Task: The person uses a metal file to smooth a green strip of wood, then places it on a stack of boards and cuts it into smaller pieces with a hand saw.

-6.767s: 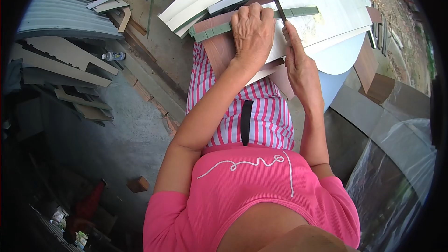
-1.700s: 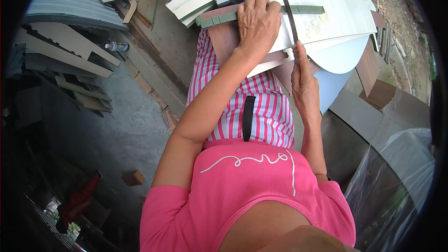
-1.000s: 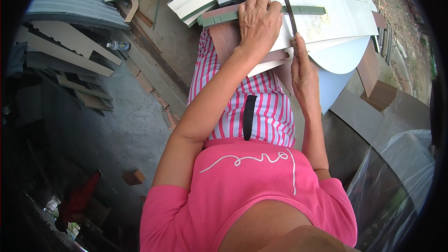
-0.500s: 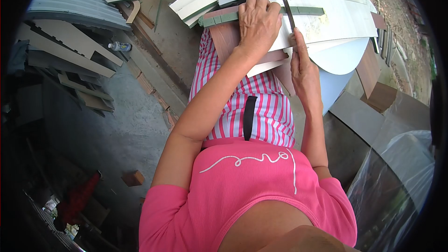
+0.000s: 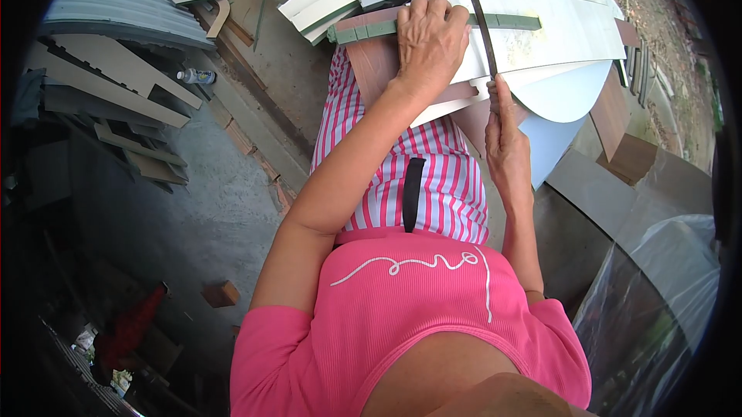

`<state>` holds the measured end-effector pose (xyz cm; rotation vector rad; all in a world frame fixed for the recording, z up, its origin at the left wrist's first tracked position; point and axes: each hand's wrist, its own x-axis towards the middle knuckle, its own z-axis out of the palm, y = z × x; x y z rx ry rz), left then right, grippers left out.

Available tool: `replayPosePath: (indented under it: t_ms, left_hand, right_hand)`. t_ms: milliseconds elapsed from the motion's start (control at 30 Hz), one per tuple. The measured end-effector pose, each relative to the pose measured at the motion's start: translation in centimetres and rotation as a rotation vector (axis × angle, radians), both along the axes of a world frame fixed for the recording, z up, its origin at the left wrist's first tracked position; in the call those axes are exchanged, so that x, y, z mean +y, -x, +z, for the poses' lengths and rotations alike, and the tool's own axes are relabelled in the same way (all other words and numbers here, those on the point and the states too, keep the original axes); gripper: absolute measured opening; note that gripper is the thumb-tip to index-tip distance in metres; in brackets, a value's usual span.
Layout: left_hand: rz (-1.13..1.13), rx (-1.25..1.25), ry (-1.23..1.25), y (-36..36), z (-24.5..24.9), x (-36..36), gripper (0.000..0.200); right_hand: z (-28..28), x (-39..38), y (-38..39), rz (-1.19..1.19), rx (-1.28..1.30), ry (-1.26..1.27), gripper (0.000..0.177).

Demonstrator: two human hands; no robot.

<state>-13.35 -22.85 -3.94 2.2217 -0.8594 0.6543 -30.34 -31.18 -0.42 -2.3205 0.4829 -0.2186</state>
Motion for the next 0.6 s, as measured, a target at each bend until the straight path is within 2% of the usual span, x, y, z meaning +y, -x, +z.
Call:
replayPosePath:
  t_ms: [200,333,400,433,500,600]
  left_hand:
    - [-0.007,0.002,0.004,-0.1,0.0,-0.1,0.019]
    - [-0.010,0.009,0.004,-0.2,0.0,0.0,0.019]
    - [-0.008,0.009,-0.001,-0.1,0.0,0.0,0.019]
    - [-0.005,0.009,-0.006,-0.1,0.0,0.1,0.019]
    - [-0.001,0.004,-0.007,-0.1,0.1,0.0,0.019]
    - [0.003,0.000,-0.010,0.0,0.0,0.1,0.019]
  right_hand:
    - [1.0,0.0,1.0,-0.038,0.131,-0.070,0.057]
    - [0.6,-0.3,-0.6,0.022,-0.015,0.027,0.056]
    - [1.5,-0.3,-1.8,-0.014,0.182,-0.081,0.058]
    - [1.2,-0.4,-2.2,-0.013,0.181,-0.083,0.058]
    - [0.7,-0.6,-2.7,0.012,0.035,-0.004,0.055]
    - [0.2,-0.7,-2.7,0.029,-0.043,0.010,0.054]
